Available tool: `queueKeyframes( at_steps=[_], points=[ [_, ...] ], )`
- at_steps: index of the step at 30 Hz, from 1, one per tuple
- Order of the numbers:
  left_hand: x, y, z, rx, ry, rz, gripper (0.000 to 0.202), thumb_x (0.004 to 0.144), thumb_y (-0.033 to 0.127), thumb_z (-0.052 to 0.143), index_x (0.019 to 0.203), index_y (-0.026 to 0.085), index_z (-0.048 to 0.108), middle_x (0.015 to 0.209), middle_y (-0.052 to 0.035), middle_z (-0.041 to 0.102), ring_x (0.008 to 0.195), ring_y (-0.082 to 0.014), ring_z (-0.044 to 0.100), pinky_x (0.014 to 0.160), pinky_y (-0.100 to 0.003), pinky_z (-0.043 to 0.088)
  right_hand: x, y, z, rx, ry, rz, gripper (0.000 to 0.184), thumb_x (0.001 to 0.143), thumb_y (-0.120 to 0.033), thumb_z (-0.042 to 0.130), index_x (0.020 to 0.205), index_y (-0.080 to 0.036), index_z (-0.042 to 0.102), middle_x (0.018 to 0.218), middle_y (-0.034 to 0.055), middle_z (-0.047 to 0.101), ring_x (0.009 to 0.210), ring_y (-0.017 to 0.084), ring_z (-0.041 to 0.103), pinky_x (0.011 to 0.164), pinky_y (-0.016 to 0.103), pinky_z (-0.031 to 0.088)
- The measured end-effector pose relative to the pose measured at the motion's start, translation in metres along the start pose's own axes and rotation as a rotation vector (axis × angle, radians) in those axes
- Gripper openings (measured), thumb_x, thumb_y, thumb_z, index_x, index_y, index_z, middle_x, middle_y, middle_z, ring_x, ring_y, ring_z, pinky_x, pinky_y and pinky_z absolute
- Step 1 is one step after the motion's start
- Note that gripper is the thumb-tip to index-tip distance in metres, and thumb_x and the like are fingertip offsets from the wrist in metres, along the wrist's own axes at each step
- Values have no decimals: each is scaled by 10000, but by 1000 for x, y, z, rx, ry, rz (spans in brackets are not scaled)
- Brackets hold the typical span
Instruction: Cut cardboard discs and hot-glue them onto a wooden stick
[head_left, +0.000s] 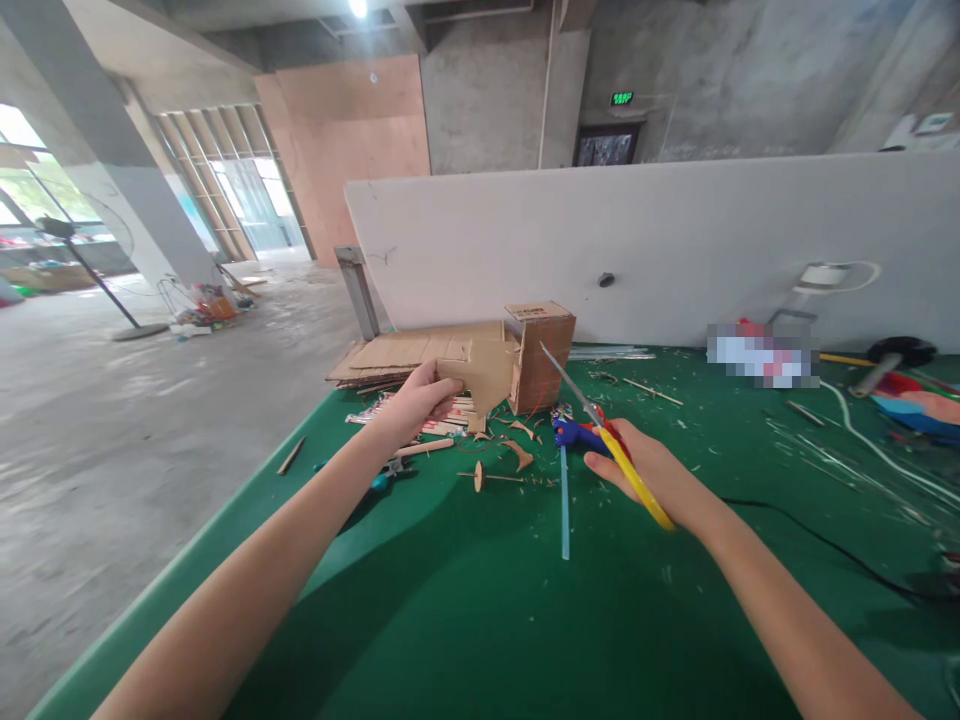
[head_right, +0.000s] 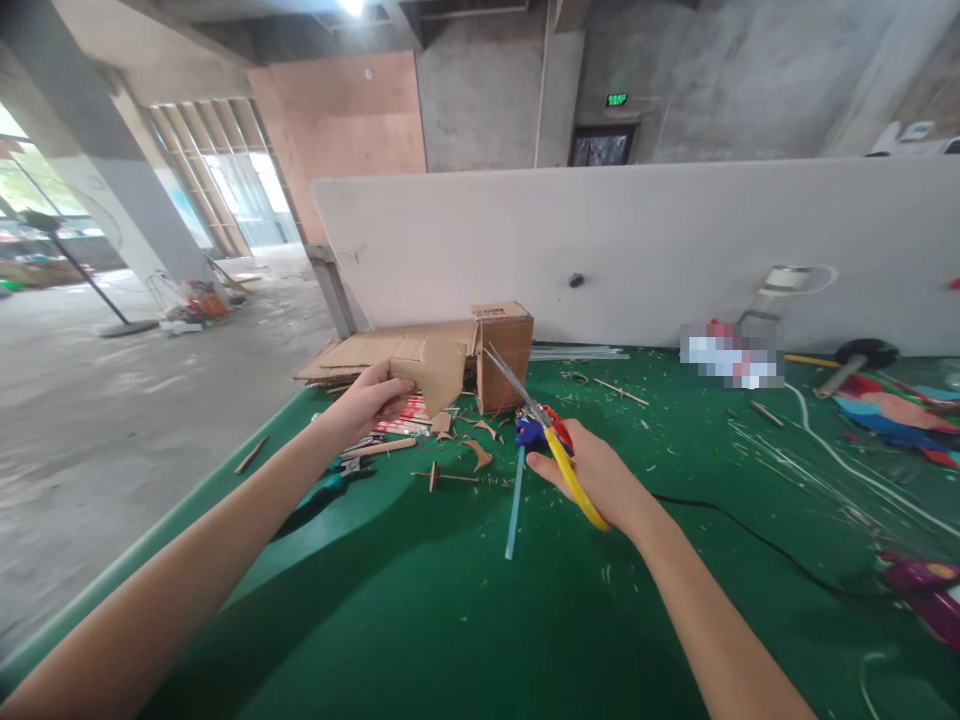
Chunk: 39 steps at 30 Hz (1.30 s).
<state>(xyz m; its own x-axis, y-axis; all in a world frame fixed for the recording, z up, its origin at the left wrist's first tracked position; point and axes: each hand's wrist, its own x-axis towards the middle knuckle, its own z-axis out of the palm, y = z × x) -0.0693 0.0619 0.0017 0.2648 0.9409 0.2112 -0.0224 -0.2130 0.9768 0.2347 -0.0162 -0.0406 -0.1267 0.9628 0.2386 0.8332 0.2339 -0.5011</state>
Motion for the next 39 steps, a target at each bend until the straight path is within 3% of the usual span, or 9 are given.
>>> queueKeyframes(
  at_steps=[4,10,14,19,26,34,39],
  points=[
    [-1,4,1,-71,68,73,197,708,205,579,717,183,383,502,106,300,358,-9,228,367,-179,139,-2,0,1,34,-77,32,420,784,-549,533,1047,-225,495,740,23,620,579,183,583,519,284,439],
    [-2,9,-5,-27,66,163,190,714,218,612,808,155,460,539,83,379,382,-8,263,387,-179,161,-4,-1,1,-22,-53,-31,446,798,-563,525,1076,-214,519,874,82,653,690,220,620,567,303,454],
    [-4,11,-7,-21,1,173,191,725,229,625,829,147,487,578,63,411,414,-15,313,404,-179,201,-6,-5,2,-53,-88,-8,519,802,-593,499,1124,-186,513,954,121,654,767,239,626,619,318,462],
    [-6,10,-6,128,-99,157,172,764,274,618,811,128,538,529,46,440,453,-48,399,434,-185,282,-8,-13,2,37,-174,-26,440,803,-570,512,1044,-203,540,887,87,666,683,205,608,586,293,446],
    [-9,13,-2,274,-129,141,220,821,363,570,821,146,534,563,21,548,511,-78,502,500,-192,388,-8,-21,1,96,-277,-28,462,805,-567,508,1027,-163,531,921,106,645,715,188,581,633,286,440],
    [-14,19,2,478,-183,121,312,888,404,456,683,174,406,479,44,461,420,-52,390,437,-179,308,-6,-14,5,133,-262,-45,421,811,-518,530,1044,-168,532,913,91,644,721,186,590,653,295,449],
    [-17,22,7,467,-202,125,270,875,408,468,749,173,426,547,57,397,455,-55,334,430,-180,267,-5,-8,9,163,-275,-26,434,791,-479,580,1096,-172,537,988,102,647,783,208,618,691,313,466]
  ],
)
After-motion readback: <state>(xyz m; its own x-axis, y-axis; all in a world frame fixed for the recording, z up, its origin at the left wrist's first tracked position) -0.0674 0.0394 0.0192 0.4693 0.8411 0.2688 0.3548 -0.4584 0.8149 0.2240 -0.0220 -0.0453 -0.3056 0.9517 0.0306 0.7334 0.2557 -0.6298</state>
